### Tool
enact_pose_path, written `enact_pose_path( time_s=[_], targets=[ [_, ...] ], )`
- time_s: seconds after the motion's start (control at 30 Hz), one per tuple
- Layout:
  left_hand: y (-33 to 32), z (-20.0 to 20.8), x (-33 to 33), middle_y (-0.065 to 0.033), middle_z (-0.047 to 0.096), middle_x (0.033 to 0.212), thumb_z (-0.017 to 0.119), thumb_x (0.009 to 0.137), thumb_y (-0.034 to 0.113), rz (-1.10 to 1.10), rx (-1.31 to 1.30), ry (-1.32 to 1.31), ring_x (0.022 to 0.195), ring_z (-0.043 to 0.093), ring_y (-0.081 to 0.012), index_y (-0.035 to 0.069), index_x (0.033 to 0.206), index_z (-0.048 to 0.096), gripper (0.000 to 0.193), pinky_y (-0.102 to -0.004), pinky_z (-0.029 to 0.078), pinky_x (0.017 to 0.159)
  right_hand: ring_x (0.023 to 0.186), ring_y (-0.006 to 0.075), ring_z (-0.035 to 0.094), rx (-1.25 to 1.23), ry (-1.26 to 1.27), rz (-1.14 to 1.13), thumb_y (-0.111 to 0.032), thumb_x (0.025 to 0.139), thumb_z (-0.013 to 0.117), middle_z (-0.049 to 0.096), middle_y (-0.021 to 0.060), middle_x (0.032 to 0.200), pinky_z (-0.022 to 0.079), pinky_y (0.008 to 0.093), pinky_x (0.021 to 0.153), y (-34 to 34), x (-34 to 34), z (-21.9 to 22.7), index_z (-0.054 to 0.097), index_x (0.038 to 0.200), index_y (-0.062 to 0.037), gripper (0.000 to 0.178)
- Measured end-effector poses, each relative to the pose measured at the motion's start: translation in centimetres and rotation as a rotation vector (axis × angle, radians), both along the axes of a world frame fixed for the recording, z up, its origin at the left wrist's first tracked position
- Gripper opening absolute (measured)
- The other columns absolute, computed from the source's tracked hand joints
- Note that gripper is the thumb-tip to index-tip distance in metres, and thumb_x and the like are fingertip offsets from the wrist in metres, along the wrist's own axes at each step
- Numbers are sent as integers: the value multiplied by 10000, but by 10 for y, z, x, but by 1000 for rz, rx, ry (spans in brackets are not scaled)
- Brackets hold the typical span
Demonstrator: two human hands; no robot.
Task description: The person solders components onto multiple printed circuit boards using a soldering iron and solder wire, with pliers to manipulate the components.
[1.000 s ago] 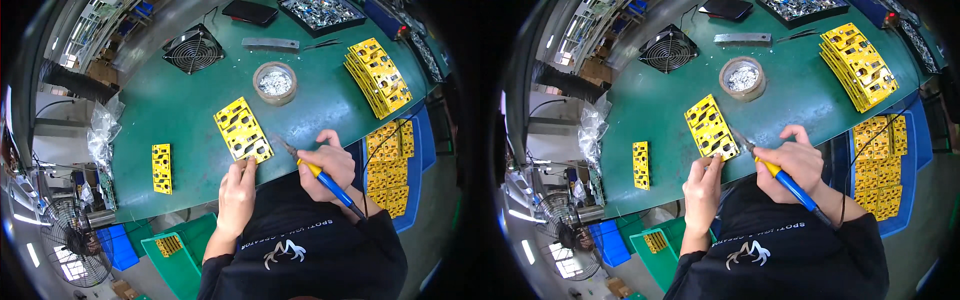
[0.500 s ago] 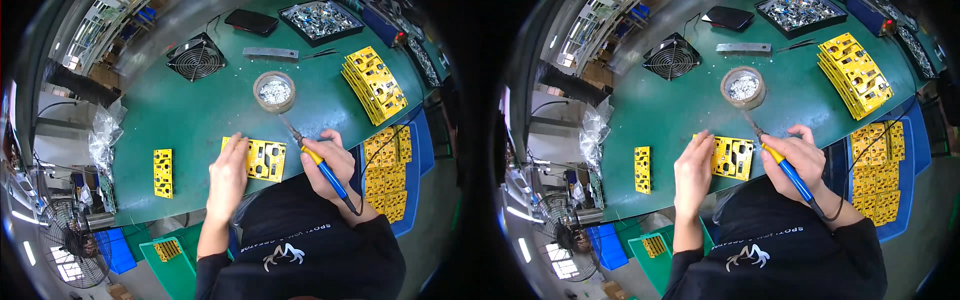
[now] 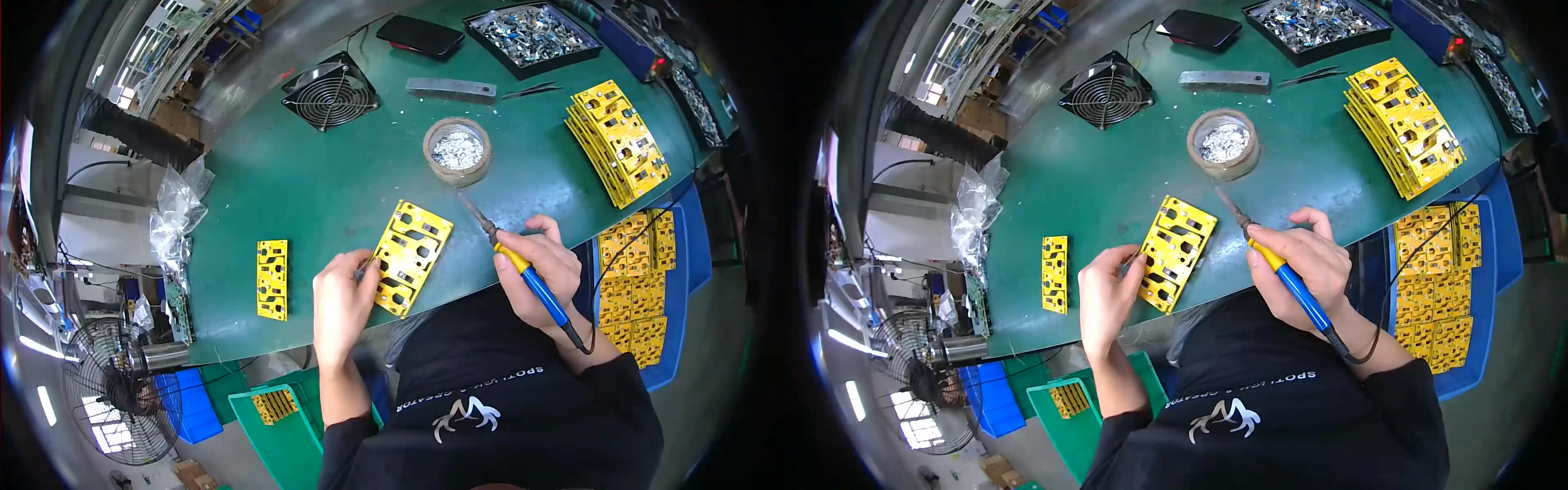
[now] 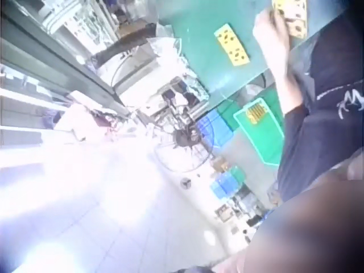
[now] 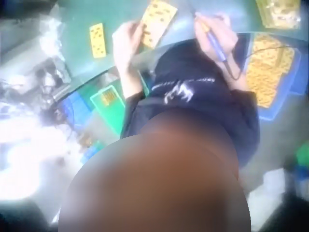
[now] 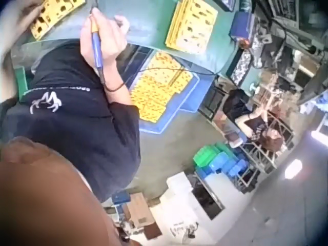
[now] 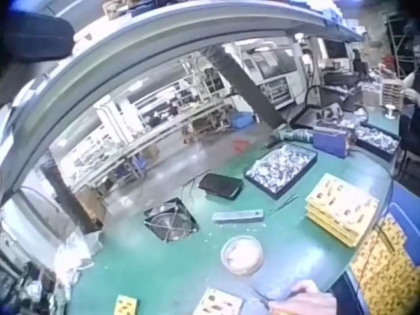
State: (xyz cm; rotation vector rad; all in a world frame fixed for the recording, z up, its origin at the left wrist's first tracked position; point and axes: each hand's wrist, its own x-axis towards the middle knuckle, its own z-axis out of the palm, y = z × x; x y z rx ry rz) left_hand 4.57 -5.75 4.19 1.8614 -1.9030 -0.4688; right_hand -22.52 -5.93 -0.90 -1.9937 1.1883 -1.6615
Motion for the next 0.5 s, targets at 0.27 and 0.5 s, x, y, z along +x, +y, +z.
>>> enact_pose_path(
  time_s=[0.27, 0.5],
  targets=[
    [32, -18, -24, -122, 748, 794, 721, 974, 59, 131, 47, 328, 577, 670, -110, -25, 1063, 628, 154, -282, 514, 541, 719, 206, 723, -25, 37, -47, -6, 815, 800, 780, 92, 889, 524, 429, 904, -10, -1, 4, 771, 1104, -13, 291],
    [37, -14, -33, -136, 722, 821, 720, 981, 50, 136, -42, 151, 592, 664, -194, -15, 1013, 611, 131, -322, 516, 557, 734, 203, 714, -13, 126, -138, -22, 823, 825, 772, 84, 881, 513, 391, 885, -24, -2, -1, 773, 1143, -24, 324]
  ],
)
